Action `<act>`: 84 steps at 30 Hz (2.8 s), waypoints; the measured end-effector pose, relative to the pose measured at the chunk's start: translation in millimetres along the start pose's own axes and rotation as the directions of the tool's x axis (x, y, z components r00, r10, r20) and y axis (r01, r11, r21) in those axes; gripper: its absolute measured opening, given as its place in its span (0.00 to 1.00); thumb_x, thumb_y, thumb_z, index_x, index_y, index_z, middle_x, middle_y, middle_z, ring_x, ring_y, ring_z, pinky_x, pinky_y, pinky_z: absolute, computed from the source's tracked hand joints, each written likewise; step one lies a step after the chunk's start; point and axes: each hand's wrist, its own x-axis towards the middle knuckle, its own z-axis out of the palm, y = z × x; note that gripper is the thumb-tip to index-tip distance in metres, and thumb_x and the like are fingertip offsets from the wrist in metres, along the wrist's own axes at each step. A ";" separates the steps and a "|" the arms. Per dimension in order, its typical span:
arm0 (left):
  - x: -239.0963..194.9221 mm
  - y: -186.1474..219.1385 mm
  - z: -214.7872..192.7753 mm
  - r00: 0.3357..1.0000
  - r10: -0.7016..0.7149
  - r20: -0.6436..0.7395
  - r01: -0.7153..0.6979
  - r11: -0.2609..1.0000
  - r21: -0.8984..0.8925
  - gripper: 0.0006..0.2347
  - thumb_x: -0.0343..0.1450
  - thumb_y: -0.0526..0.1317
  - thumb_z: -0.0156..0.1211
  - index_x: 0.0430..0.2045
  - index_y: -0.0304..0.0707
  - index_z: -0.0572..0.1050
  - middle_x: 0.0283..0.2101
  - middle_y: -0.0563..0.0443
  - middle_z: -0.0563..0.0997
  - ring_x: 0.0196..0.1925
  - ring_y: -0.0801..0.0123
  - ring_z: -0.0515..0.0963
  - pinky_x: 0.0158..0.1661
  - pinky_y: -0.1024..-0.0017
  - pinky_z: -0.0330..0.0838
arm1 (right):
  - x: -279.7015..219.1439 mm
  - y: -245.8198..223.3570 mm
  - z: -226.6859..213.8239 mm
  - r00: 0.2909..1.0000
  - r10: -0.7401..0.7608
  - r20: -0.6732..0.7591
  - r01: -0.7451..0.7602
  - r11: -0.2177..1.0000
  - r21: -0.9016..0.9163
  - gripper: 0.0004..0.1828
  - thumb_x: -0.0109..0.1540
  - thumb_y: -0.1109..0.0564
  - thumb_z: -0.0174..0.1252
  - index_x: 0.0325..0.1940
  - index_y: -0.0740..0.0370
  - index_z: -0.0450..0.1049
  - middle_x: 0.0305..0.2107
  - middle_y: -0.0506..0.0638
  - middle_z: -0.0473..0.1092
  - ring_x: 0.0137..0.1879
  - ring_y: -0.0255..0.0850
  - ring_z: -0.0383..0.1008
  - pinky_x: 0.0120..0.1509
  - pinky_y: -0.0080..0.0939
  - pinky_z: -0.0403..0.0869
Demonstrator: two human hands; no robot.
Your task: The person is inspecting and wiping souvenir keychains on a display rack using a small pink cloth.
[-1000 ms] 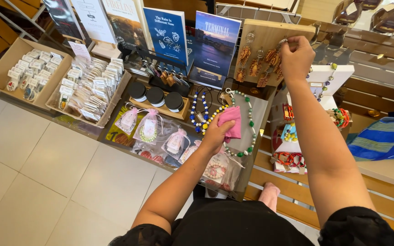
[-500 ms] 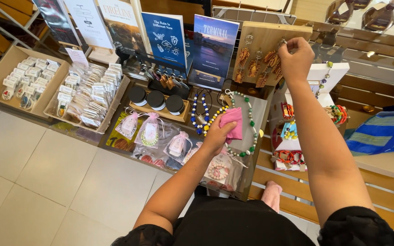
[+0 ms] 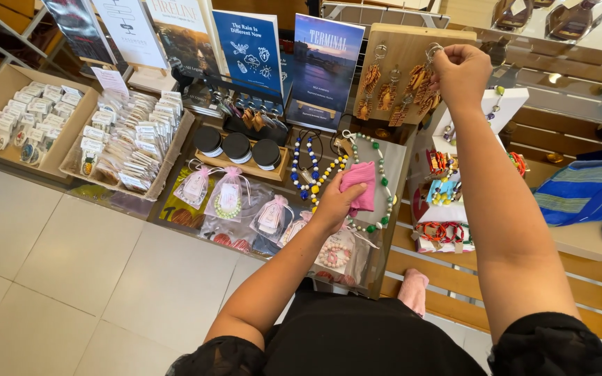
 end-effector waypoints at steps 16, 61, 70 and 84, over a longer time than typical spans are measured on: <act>-4.9 18.0 -29.4 0.999 0.041 -0.024 -0.042 0.997 -0.058 0.20 0.71 0.36 0.64 0.57 0.36 0.68 0.38 0.52 0.78 0.29 0.76 0.76 0.20 0.77 0.66 | -124.3 15.2 -0.9 1.000 -0.012 0.020 0.013 0.998 -0.059 0.07 0.68 0.58 0.66 0.41 0.66 0.81 0.30 0.46 0.78 0.33 0.28 0.76 0.37 0.27 0.75; -31.7 1.0 -77.8 0.999 0.037 0.018 -0.034 0.990 -0.139 0.23 0.71 0.33 0.64 0.61 0.35 0.67 0.50 0.51 0.80 0.47 0.77 0.82 0.45 0.79 0.79 | -240.7 167.9 27.0 0.794 0.606 0.045 -0.605 0.780 0.163 0.11 0.67 0.57 0.59 0.47 0.68 0.74 0.37 0.51 0.76 0.40 0.38 0.80 0.39 0.40 0.82; -39.7 3.6 -48.7 1.000 -0.009 0.010 0.009 1.000 -0.024 0.21 0.70 0.36 0.64 0.59 0.37 0.68 0.41 0.52 0.79 0.32 0.76 0.76 0.22 0.78 0.65 | -237.3 196.5 21.0 0.782 0.603 0.156 -0.623 0.766 0.159 0.14 0.67 0.55 0.61 0.50 0.69 0.74 0.37 0.54 0.78 0.39 0.39 0.81 0.39 0.38 0.81; -38.9 -8.0 -43.3 0.999 0.031 -0.015 -0.031 0.999 0.014 0.22 0.71 0.36 0.65 0.60 0.34 0.68 0.44 0.51 0.79 0.38 0.77 0.79 0.29 0.78 0.72 | -239.2 176.6 15.7 0.895 0.442 0.056 -0.443 0.897 0.010 0.09 0.67 0.60 0.60 0.45 0.71 0.76 0.33 0.53 0.79 0.35 0.35 0.81 0.34 0.33 0.80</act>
